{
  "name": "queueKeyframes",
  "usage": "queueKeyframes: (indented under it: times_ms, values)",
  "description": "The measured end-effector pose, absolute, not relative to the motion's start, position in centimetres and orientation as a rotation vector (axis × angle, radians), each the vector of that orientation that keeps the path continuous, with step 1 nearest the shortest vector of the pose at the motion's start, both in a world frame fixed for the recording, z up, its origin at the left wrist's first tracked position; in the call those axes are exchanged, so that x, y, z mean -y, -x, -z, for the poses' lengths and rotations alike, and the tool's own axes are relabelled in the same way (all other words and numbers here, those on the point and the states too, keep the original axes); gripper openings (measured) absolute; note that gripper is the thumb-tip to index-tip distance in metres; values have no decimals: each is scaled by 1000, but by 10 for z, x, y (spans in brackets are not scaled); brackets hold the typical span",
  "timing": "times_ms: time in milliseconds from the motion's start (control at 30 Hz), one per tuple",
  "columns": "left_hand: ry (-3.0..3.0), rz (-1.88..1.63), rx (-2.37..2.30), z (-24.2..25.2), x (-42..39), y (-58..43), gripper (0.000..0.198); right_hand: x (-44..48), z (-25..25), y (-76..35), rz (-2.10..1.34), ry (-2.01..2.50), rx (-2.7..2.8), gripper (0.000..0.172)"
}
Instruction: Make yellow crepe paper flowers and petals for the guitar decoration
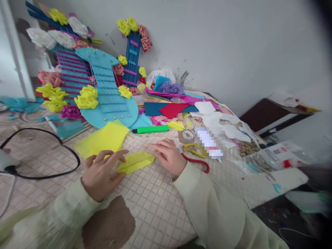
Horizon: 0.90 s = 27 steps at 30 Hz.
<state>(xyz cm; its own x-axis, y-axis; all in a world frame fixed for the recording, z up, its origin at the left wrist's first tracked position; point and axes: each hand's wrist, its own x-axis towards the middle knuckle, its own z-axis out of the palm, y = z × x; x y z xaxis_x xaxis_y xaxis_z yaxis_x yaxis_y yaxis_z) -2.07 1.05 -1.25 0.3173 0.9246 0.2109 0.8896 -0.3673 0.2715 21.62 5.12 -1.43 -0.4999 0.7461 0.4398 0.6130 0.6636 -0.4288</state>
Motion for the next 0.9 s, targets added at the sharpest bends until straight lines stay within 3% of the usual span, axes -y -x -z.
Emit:
queueKeyframes:
  times_ms: [267, 600, 767, 900]
  values:
    - [-2489, -523, -1625, 15, -12, 22, 36, -45, 13, -202, -517, 1300, 2291, 20]
    - [-2573, -683, -1532, 16, -10, 22, 31, -37, 10, -191, -677, 1469, 2145, 14]
    - [-2544, -814, -1531, 15, -10, 21, 37, -38, 8, -196, -839, 1371, 2061, 8]
    - [-2266, -1018, -1547, 10, -12, 20, 50, -38, 7, -198, -1181, 1238, 1715, 7]
